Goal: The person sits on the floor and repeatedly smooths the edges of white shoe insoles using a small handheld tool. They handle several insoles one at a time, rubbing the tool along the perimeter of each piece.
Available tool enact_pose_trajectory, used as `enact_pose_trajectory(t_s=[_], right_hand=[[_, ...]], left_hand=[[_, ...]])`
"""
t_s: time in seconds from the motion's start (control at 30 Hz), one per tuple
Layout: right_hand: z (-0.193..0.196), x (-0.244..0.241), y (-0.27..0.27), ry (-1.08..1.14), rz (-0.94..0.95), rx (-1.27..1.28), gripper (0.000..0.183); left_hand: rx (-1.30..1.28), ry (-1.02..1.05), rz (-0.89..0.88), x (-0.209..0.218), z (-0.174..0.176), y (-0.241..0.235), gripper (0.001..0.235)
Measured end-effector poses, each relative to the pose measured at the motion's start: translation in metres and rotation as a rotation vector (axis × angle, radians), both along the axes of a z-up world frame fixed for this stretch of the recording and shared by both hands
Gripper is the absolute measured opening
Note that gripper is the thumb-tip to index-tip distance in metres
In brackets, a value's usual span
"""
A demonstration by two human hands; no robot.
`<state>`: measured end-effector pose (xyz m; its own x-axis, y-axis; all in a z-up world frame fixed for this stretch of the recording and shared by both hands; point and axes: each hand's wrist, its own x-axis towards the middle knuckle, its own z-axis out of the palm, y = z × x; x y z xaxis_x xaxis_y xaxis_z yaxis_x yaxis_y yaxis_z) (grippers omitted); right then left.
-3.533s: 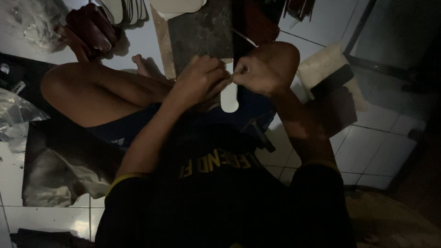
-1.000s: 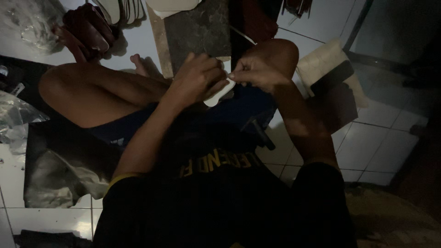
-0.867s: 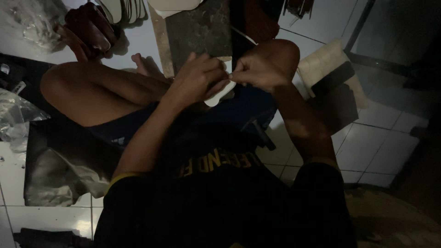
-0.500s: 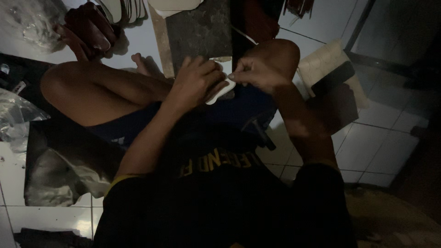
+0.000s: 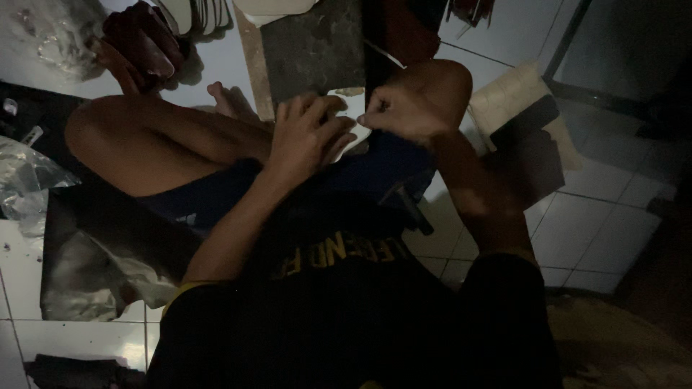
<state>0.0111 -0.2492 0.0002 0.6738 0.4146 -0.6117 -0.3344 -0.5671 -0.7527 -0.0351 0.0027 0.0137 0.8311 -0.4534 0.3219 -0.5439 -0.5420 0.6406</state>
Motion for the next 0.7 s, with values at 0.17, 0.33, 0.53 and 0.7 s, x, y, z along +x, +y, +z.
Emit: enact_pose_trajectory(t_s=[0.17,0.33,0.53,0.7], right_hand=[[0.013,0.014,-0.003,0.237,0.010,-0.046,0.031],[0.003,0.005,0.001,-0.042,0.092,-0.040,0.031],[0.005,0.011,-0.002,0.119,0.053,-0.072,0.035],[0.030,0.024,0.010,0.243,0.104,-0.102,0.037]], left_hand=[[0.099,-0.018,-0.031,-0.003,-0.008,-0.001,0.022],[0.062,-0.012,-0.062,-0.003,-0.012,0.002,0.022],[0.012,-0.025,-0.061,-0.004,-0.007,0.006,0.021],[0.055,-0.015,-0.128,-0.003,-0.007,0.006,0.019]])
